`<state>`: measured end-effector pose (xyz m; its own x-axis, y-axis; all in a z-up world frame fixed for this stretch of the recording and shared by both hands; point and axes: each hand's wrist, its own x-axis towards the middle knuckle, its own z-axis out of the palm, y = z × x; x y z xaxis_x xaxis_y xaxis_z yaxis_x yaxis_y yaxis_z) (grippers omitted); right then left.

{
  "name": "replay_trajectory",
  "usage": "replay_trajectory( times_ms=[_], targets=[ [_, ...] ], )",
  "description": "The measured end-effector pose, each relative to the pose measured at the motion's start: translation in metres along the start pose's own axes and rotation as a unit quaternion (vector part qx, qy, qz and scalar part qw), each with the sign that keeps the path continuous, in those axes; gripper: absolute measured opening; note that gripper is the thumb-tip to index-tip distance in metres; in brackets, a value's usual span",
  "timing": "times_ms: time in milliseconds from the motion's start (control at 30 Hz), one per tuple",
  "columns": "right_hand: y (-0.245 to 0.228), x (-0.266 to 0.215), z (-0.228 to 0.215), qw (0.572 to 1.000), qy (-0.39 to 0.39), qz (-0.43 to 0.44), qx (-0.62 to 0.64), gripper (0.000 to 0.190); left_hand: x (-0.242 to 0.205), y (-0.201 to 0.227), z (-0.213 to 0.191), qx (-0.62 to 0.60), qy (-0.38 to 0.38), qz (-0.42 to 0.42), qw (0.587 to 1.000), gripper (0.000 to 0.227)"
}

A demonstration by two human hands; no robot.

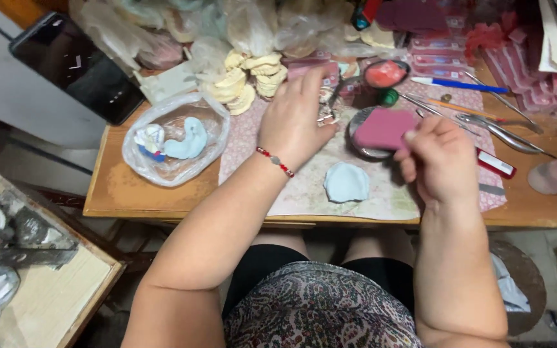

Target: The person uses a metal spatula to shape and smooth a pink wax-like material held in their left hand. They then place the shaped piece on the table and pick up a small white object from a plastic bag, manipulating it with their hands. Finally, they pick up a pink triangular sanding block and rub it against a metal surface.

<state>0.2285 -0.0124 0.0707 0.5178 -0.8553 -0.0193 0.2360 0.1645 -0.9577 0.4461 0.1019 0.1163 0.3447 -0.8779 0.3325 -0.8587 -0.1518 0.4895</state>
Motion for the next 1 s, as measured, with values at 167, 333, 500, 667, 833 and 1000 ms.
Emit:
replay_trajectory(
  times_ms=[167,333,500,667,833,1000],
  targets=[
    [0.010,0.005,-0.010,0.997,0.061,-0.055,0.015,0.019,0.000,-0.003,0.008,0.011,-0.005,-0.024,1.000,0.086],
    [0.015,0.008,-0.013,0.998,0.015,-0.053,0.017,0.018,-0.009,0.004,-0.005,0.003,0.005,-0.017,1.000,0.092],
    [0.016,0.004,-0.004,0.998,-0.002,-0.057,0.025,0.019,-0.011,0.002,-0.001,-0.209,0.019,-0.025,0.977,0.020],
    [0.014,0.011,-0.015,0.997,0.020,-0.071,0.030,0.017,-0.010,0.011,0.008,-0.288,-0.106,-0.116,0.945,0.024],
    [0.012,-0.001,0.000,0.997,-0.044,-0.054,0.023,0.017,-0.012,0.004,0.031,-0.270,-0.227,-0.178,0.919,0.038],
    [0.014,0.002,-0.011,0.996,-0.046,-0.071,0.030,0.011,-0.013,0.018,-0.001,-0.412,-0.167,-0.234,0.865,0.028]
  ],
)
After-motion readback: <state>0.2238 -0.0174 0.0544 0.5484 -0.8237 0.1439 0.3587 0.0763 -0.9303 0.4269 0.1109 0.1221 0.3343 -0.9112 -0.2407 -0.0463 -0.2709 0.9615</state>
